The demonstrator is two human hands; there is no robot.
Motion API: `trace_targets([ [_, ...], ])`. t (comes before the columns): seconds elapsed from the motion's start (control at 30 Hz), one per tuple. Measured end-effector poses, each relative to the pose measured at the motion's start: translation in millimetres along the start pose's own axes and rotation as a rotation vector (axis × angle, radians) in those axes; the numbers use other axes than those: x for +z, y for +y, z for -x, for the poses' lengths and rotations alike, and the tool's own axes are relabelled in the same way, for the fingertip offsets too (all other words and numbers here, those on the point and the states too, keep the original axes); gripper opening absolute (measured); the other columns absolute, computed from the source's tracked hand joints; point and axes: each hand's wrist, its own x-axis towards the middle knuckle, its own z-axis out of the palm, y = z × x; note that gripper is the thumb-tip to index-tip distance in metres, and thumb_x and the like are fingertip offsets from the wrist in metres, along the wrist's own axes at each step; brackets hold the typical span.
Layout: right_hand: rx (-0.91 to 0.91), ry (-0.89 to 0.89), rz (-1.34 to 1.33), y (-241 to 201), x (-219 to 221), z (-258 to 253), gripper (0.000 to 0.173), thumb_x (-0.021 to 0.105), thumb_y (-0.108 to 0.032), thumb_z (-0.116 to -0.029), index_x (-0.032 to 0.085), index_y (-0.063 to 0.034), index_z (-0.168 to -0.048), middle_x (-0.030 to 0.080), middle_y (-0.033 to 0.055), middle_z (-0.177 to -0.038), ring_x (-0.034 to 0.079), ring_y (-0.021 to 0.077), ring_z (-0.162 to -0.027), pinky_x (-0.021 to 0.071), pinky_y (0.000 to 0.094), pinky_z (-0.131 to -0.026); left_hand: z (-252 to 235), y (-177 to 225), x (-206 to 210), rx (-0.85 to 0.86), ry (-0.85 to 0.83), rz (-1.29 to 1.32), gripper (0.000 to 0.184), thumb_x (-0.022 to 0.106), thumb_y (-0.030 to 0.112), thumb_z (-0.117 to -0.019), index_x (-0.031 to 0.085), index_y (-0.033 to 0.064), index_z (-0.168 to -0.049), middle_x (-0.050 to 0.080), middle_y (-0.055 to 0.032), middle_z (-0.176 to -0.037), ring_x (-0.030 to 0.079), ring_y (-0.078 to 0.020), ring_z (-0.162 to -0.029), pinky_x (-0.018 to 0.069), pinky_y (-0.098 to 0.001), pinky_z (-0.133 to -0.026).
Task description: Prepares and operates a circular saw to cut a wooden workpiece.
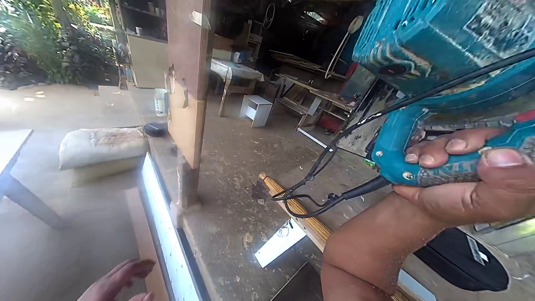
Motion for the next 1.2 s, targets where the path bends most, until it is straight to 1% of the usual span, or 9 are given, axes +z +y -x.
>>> trace_targets([
  [0.1, -0.037, -0.068, -0.124, -15.4, 41.5, -18.3, 0.035, 0.066, -0.017, -0.0878, 0.045, -0.0064, -0.114, 0.06, 0.0033, -0.074, 0.06, 0.0182, -0.053, 0.0571, 0.0329, -0.049, -95.2, 94.8, 14.7, 0.51, 0.229, -0.194, 0.055, 0.058, 0.052, -0.1013, 0.06, 0.0122, -0.139, 0.064, -0.0116, -0.137, 0.068, -0.0173, -0.115, 0.0609, -0.037, -0.087],
  [0.23, -0.02, -0.116, -0.303, -41.7, 105.4, -32.1, 0.04, 0.067, -0.011, -0.0865, 0.041, -0.002, -0.116, 0.058, 0.0064, -0.072, 0.059, 0.0218, -0.052, 0.0572, 0.0367, -0.047, -151.6, 180.2, 30.0, 0.333, -0.066, -0.205, 0.075, 0.063, 0.027, -0.0964, 0.028, 0.0136, -0.162, 0.046, -0.0126, -0.158, 0.052, -0.0266, -0.139, 0.0458, -0.0491, -0.112],
  [0.3, -0.027, -0.124, -0.372, -53.0, 132.4, -30.4, 0.035, 0.064, -0.01, -0.0874, 0.041, -0.0027, -0.112, 0.057, 0.0068, -0.07, 0.058, 0.0217, -0.05, 0.0567, 0.0365, -0.047, -157.1, 171.0, 41.2, 0.273, -0.14, -0.186, 0.068, 0.066, 0.022, -0.0949, 0.039, 0.0089, -0.156, 0.063, -0.016, -0.135, 0.06, -0.0309, -0.126, 0.0468, -0.052, -0.108],
  [0.37, -0.042, -0.147, -0.424, -62.0, 154.9, -24.3, 0.032, 0.066, -0.011, -0.0878, 0.042, -0.0046, -0.109, 0.058, 0.0056, -0.068, 0.059, 0.0203, -0.05, 0.0567, 0.0351, -0.047, -145.4, 147.3, 40.8, 0.276, -0.048, -0.169, 0.031, 0.062, 0.025, -0.0996, 0.064, 0.0022, -0.121, 0.068, -0.0145, -0.096, 0.065, -0.0292, -0.093, 0.0521, -0.0503, -0.085],
  [0.47, -0.037, -0.209, -0.473, -70.6, 179.3, -6.0, 0.033, 0.069, -0.014, -0.0877, 0.044, -0.0072, -0.109, 0.061, 0.0032, -0.069, 0.06, 0.018, -0.051, 0.0568, 0.0327, -0.047, -100.4, 121.3, 0.5, 0.249, 0.211, -0.085, 0.024, 0.055, 0.025, -0.1033, 0.067, 0.0036, -0.108, 0.063, -0.0046, -0.079, 0.06, -0.0145, -0.069, 0.0522, -0.0373, -0.068],
  [0.67, 0.198, -0.371, -0.438, -77.1, 207.2, 56.9, 0.037, 0.075, -0.026, -0.0893, 0.05, -0.0155, -0.114, 0.062, -0.0005, -0.074, 0.06, 0.0148, -0.054, 0.0577, 0.0319, -0.05, 51.6, 70.0, -120.7, 0.268, 0.514, 0.259, 0.016, 0.051, 0.017, -0.1013, 0.066, 0.0188, -0.098, 0.062, 0.0063, -0.07, 0.06, -0.0052, -0.06, 0.0571, -0.0256, -0.061],
  [0.93, 1.028, -0.363, -0.389, -68.8, 248.2, 234.6, 0.034, 0.062, -0.014, -0.0869, 0.05, -0.0006, -0.116, 0.061, 0.0044, -0.068, 0.059, 0.0146, -0.049, 0.0552, 0.0311, -0.047, 225.3, 27.0, -132.2, 0.48, 0.823, 0.75, 0.037, 0.047, 0.03, -0.1045, 0.059, 0.0258, -0.069, 0.045, 0.013, -0.052, 0.052, -0.0029, -0.049, 0.0569, -0.0258, -0.058],
  [1.07, 1.447, -0.471, -0.046, -69.3, 267.5, 366.4, 0.026, 0.054, -0.003, -0.0946, 0.056, 0.0055, -0.12, 0.059, 0.0077, -0.067, 0.055, 0.0149, -0.048, 0.0518, 0.0304, -0.046, 287.5, -33.7, -159.9, 0.12, 1.378, 0.864, 0.044, 0.034, 0.026, -0.1096, 0.044, 0.0236, -0.067, 0.037, 0.0096, -0.049, 0.043, -0.0079, -0.043, 0.0501, -0.0292, -0.051],
  [1.2, 1.784, -0.642, 0.181, -66.9, 261.6, 481.3, 0.026, 0.055, -0.007, -0.1017, 0.055, 0.0028, -0.126, 0.058, 0.0086, -0.071, 0.055, 0.0159, -0.05, 0.0511, 0.0316, -0.048, 339.6, -89.5, -179.1, -0.084, 1.47, 0.852, 0.04, 0.037, 0.024, -0.1079, 0.043, 0.0235, -0.069, 0.038, 0.0093, -0.051, 0.044, -0.0096, -0.045, 0.0512, -0.0323, -0.053],
])
